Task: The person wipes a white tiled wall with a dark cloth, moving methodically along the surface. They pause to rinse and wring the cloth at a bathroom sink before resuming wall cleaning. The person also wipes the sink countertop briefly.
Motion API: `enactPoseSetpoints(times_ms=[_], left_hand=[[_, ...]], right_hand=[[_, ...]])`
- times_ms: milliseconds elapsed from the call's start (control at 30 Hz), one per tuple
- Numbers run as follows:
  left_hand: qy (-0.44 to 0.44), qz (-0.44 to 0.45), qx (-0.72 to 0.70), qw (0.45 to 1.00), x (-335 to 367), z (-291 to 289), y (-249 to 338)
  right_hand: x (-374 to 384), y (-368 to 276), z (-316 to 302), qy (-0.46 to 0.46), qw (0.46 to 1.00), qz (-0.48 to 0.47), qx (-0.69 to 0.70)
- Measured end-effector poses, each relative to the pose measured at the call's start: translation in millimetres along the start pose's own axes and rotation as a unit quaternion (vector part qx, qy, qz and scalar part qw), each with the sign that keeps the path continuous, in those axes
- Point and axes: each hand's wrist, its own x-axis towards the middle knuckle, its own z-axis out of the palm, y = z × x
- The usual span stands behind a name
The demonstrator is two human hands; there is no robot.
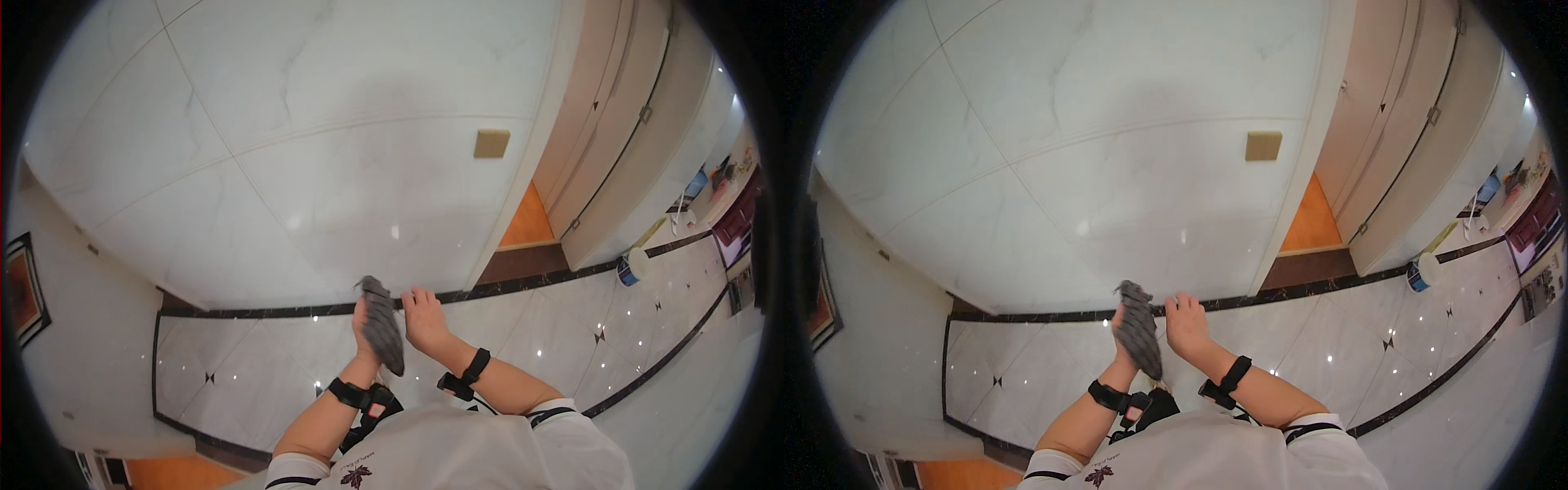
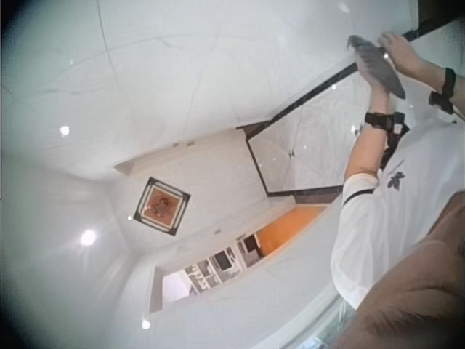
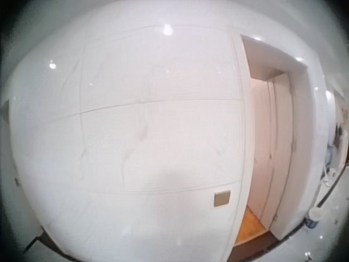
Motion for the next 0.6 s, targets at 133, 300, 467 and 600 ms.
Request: enactPoseSetpoints(times_ms=[133,300,467,600], left_hand=[[-0.01,0.139,-0.058,0.989,74,-16,25],[-0.149,-0.066,-0.115,0.98,139,-24,-50],[-0.125,0.086,-0.131,0.98,207,-31,-45],[-0.195,0.104,-0.115,0.969,222,-5,-42]], right_hand=[[50,40,88,0.006,0.82,0.078,0.568],[96,51,115,-0.011,0.631,0.147,0.762],[128,27,2,0.012,0.368,0.294,0.882],[124,46,10,0.042,0.337,0.314,0.887]])
